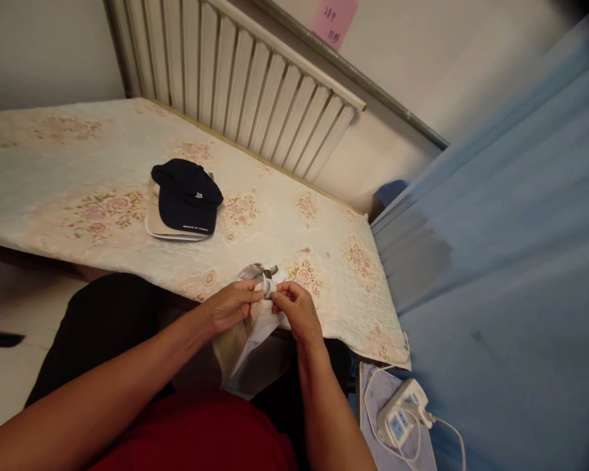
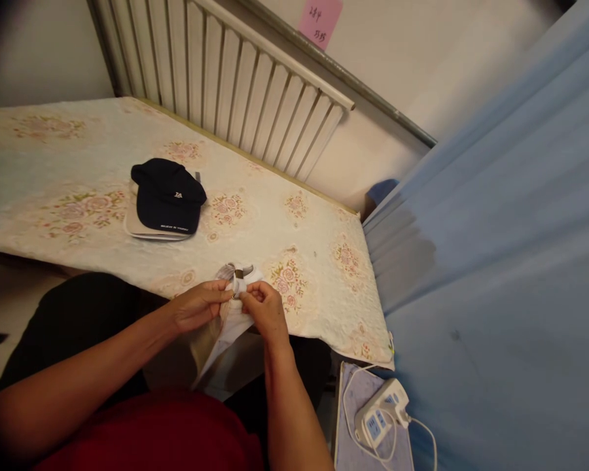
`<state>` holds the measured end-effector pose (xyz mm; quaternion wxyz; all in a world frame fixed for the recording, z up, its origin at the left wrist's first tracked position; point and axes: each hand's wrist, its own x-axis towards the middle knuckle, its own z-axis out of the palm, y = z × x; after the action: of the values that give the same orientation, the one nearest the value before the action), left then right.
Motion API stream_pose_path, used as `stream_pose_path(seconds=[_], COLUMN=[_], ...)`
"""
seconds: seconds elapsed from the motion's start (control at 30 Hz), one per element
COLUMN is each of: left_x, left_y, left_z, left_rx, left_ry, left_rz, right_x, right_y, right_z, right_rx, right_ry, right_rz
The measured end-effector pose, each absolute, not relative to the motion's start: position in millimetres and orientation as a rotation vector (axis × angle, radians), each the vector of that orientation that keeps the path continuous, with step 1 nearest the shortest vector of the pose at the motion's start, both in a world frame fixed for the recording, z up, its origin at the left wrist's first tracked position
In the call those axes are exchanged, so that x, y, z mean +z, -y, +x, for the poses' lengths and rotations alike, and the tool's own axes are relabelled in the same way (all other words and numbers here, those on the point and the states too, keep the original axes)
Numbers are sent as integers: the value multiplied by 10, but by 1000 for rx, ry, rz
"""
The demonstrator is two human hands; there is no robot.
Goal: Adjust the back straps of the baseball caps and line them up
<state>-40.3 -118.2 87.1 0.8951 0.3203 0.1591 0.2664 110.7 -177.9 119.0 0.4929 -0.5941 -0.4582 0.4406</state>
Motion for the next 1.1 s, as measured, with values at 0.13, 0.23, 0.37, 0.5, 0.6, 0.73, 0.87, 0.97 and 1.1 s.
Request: stream_pose_path(seconds=[0.13, 0.23, 0.37, 0.5, 0.6, 0.73, 0.87, 0.97, 1.1], left_x=[899, 890, 847, 831, 842, 842, 830, 826, 815], left_y=[1192, 1199, 1205, 1205, 1203, 1202, 1200, 1198, 1196], left_z=[-398, -402, -406, -397, -396, -401, -400, -397, -383], left_rx=[541, 552, 564, 572, 570, 568, 578, 581, 576], left_ry=[-307, -308, -337, -346, -355, -360, -374, -365, -354], left_rz=[687, 683, 639, 595, 578, 577, 563, 558, 540], right_x=[1186, 1168, 1154, 1143, 1119, 1093, 1102, 1098, 1070], right_y=[1752, 1740, 1743, 1750, 1750, 1751, 1753, 1754, 1755], right_z=[1086, 1063, 1047, 1049, 1060, 1074, 1068, 1062, 1057], right_rx=[1043, 1045, 1042, 993, 989, 1019, 1021, 1001, 1004], right_ry=[1055, 1040, 1054, 1068, 1066, 1083, 1085, 1100, 1086], right_rz=[-1478, -1497, -1512, -1546, -1547, -1516, -1528, -1537, -1528])
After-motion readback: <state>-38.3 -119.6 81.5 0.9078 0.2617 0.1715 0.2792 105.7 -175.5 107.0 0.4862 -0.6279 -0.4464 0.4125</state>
